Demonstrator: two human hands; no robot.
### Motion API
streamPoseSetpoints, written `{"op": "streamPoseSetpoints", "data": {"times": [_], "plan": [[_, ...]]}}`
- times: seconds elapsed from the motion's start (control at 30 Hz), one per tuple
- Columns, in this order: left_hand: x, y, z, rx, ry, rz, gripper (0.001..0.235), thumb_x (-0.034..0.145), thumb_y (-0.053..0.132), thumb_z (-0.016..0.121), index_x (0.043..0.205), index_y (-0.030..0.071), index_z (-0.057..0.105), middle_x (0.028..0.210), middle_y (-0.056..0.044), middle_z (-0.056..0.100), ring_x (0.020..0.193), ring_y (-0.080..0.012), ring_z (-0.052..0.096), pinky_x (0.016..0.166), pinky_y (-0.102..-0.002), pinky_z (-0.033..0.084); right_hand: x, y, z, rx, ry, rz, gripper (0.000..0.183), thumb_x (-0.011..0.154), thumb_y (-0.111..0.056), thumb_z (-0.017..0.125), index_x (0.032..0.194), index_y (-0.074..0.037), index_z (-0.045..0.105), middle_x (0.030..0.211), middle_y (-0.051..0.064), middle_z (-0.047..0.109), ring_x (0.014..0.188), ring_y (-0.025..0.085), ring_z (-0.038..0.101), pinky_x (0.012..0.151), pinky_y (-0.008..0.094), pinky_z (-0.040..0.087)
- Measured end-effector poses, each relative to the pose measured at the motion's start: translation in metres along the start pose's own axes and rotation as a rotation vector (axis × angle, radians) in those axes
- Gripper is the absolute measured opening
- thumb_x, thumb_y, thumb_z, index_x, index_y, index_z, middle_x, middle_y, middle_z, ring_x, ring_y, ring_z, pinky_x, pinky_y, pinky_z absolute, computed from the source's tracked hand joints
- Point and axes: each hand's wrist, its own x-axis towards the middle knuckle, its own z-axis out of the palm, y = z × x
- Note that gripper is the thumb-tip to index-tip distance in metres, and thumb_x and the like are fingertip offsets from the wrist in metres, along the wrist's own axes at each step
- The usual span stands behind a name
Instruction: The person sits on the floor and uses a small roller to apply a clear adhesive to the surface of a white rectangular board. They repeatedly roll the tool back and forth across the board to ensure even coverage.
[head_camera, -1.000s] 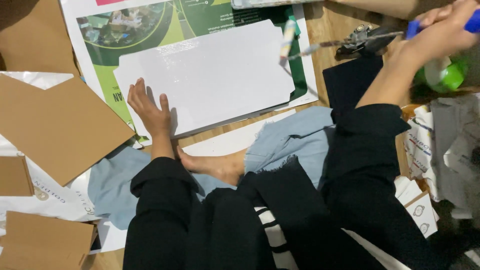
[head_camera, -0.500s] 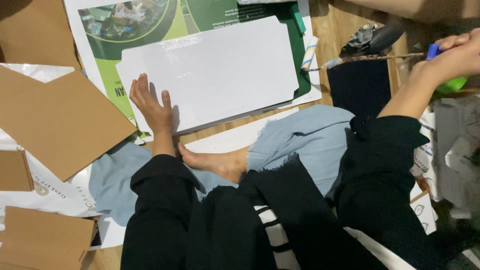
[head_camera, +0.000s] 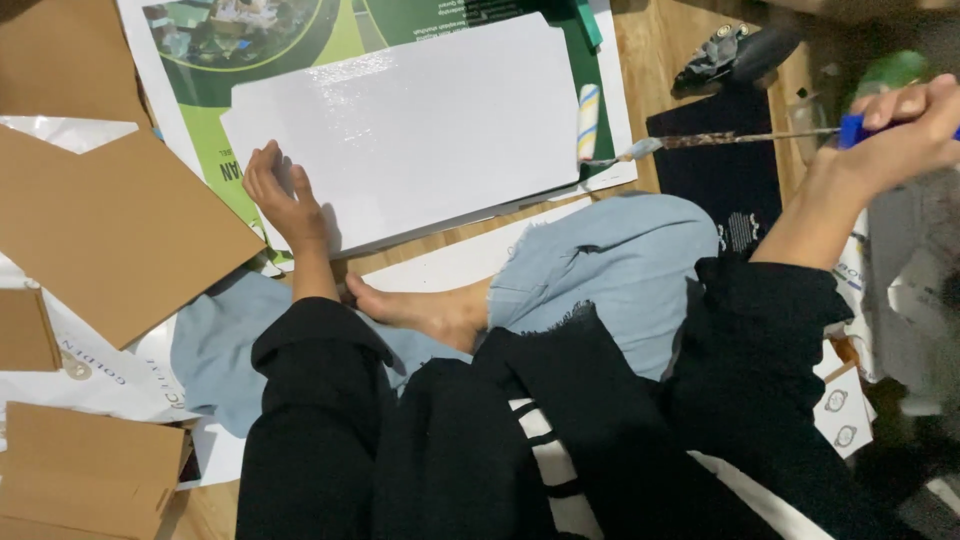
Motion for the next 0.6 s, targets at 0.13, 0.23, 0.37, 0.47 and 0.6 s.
{"op": "streamPoseSetpoints", "data": {"times": [0.13,0.23,0.37,0.47,0.6], "plan": [[-0.001,-0.003,-0.001,-0.014,0.032,0.015,0.048,0.098,0.046,0.038,0.117,0.005,0.056,0.117,-0.012,0.058,0.119,-0.0312,0.043,0.096,-0.046,0.039,-0.028,0.004,-0.004,0.063,-0.149,0.051,0.015,0.091,-0.007,0.061,0.085,-0.006,0.047,0.061,0.007,0.041,0.046,0.019,0.039,0.045,0.038,0.035],[0.001,0.004,-0.002,-0.045,0.018,0.029,0.050,0.098,0.047,0.037,0.115,0.004,0.056,0.114,-0.014,0.056,0.119,-0.0306,0.040,0.094,-0.045,0.044,-0.011,0.004,-0.012,0.019,-0.184,0.013,0.022,0.089,-0.017,0.063,0.074,-0.007,0.050,0.058,0.006,0.045,0.044,0.019,0.041,0.045,0.037,0.038],[0.001,0.005,-0.001,-0.059,0.010,0.034,0.053,0.099,0.048,0.037,0.115,0.002,0.055,0.115,-0.016,0.055,0.119,-0.0309,0.039,0.094,-0.045,0.046,-0.005,-0.010,-0.003,0.007,-0.179,-0.006,0.026,0.085,-0.010,0.061,0.066,-0.010,0.045,0.055,0.004,0.039,0.042,0.018,0.036,0.045,0.037,0.034],[0.001,0.005,-0.001,-0.039,0.012,0.063,0.052,0.099,0.048,0.037,0.114,0.002,0.056,0.113,-0.014,0.056,0.118,-0.0317,0.040,0.093,-0.045,0.046,-0.019,-0.009,0.010,0.014,-0.241,0.007,0.016,0.091,-0.010,0.059,0.079,-0.010,0.049,0.062,0.002,0.043,0.048,0.016,0.038,0.050,0.035,0.037],[0.002,-0.001,-0.001,-0.035,0.021,0.039,0.047,0.098,0.045,0.038,0.110,0.004,0.059,0.111,-0.011,0.059,0.118,-0.0302,0.042,0.094,-0.044,0.043,-0.006,0.019,0.006,0.119,-0.174,0.052,0.019,0.089,-0.014,0.063,0.079,-0.007,0.047,0.059,0.008,0.042,0.043,0.019,0.038,0.041,0.037,0.034]]}}
